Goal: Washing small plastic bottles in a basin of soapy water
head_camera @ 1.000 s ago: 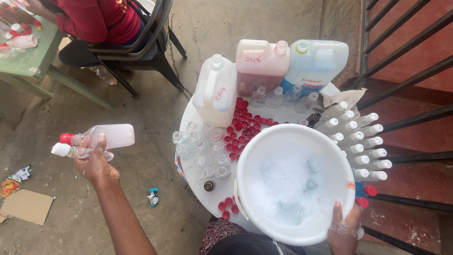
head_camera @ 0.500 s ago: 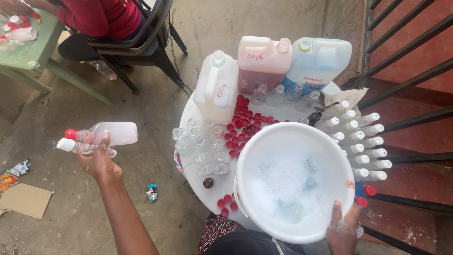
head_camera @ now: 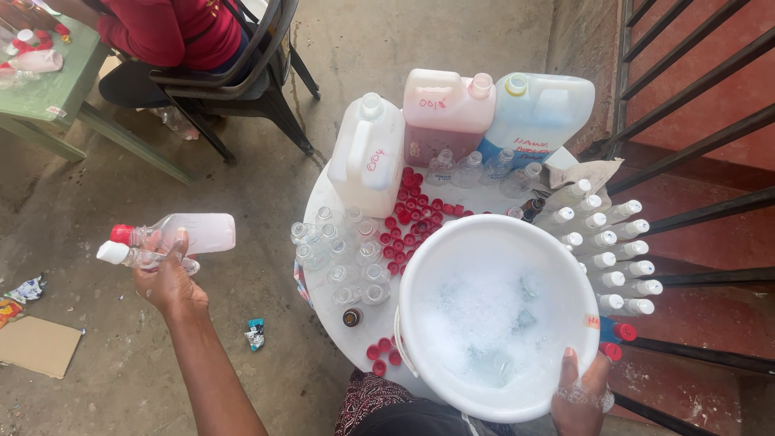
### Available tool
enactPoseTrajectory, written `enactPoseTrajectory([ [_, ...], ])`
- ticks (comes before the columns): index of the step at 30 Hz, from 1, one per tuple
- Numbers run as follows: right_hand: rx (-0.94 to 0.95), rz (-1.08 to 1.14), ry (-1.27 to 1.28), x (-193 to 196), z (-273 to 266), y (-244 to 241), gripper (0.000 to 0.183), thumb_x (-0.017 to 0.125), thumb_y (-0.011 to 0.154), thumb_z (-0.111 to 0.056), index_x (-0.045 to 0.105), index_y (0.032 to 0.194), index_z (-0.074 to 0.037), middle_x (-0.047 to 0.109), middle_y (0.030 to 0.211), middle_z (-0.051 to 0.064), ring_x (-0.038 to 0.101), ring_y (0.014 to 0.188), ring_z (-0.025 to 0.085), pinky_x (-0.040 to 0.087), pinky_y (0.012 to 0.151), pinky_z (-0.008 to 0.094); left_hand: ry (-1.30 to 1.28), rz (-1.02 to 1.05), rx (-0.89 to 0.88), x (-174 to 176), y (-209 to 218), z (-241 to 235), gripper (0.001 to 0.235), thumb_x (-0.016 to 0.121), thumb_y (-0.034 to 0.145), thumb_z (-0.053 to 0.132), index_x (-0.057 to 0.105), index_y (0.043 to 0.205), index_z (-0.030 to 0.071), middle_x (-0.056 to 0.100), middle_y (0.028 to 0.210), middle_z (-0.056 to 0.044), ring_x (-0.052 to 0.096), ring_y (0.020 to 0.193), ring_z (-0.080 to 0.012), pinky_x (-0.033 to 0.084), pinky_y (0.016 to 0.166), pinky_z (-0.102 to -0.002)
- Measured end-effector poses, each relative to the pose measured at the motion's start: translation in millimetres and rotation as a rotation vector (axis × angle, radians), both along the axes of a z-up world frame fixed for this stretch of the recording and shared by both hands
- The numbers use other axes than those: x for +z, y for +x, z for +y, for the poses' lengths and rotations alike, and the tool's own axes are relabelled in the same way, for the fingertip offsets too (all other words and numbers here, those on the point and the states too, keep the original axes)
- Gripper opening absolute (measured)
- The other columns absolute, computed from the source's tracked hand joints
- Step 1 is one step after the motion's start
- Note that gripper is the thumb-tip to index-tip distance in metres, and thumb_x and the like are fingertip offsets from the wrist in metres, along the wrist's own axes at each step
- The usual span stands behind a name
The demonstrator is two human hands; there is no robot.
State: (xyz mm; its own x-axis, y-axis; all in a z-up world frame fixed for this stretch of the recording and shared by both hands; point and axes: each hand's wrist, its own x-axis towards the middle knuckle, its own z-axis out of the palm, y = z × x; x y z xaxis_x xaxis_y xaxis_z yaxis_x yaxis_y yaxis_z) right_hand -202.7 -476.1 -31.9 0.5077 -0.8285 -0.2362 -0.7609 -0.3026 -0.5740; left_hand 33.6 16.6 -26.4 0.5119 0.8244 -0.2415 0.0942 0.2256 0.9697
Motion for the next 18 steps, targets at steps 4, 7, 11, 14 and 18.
enactPoseTrajectory([
  [4,0.021,-0.050,-0.061,-15,-6,-3,0.046,0.049,0.094,-0.032,0.048,0.127,0.000,0.062,0.108,0.025,0.057,0.096,0.045,0.044,0.081,0.051,0.006,0.011,0.006,1,-2,-2,0.038,0.082,0.066,0.011,0.066,0.100,0.017,0.070,0.104,0.004,0.066,0.080,-0.0043,0.040,0.051,-0.019],
  [7,0.010,-0.068,-0.047,-13,-4,-4,0.046,0.050,0.094,-0.031,0.048,0.128,-0.001,0.062,0.109,0.024,0.057,0.097,0.044,0.044,0.081,0.051,0.009,0.016,0.003,-2,-6,-1,0.038,0.082,0.066,0.011,0.066,0.100,0.017,0.070,0.105,0.003,0.066,0.080,-0.0037,0.039,0.050,-0.018],
  [11,0.014,-0.051,-0.043,-20,-10,-3,0.047,0.049,0.093,-0.033,0.046,0.128,-0.001,0.060,0.108,0.025,0.056,0.097,0.045,0.044,0.080,0.052,-0.014,0.020,0.005,0,-8,-5,0.038,0.083,0.064,0.012,0.066,0.097,0.019,0.070,0.106,0.005,0.067,0.083,-0.0041,0.039,0.050,-0.018],
  [14,-0.006,-0.080,0.014,-12,-5,0,0.047,0.048,0.094,-0.031,0.044,0.129,0.000,0.058,0.112,0.024,0.055,0.098,0.043,0.043,0.082,0.051,-0.016,0.006,0.006,0,-11,-7,0.036,0.083,0.065,0.010,0.064,0.095,0.020,0.070,0.107,0.004,0.067,0.084,-0.0046,0.038,0.048,-0.018],
  [18,-0.006,-0.085,0.046,-4,-2,3,0.048,0.047,0.094,-0.028,0.041,0.134,-0.002,0.057,0.115,0.025,0.055,0.100,0.042,0.043,0.084,0.050,-0.022,0.036,-0.007,6,-13,-9,0.037,0.082,0.068,0.010,0.064,0.100,0.016,0.070,0.103,0.002,0.066,0.078,-0.0039,0.038,0.047,-0.016],
])
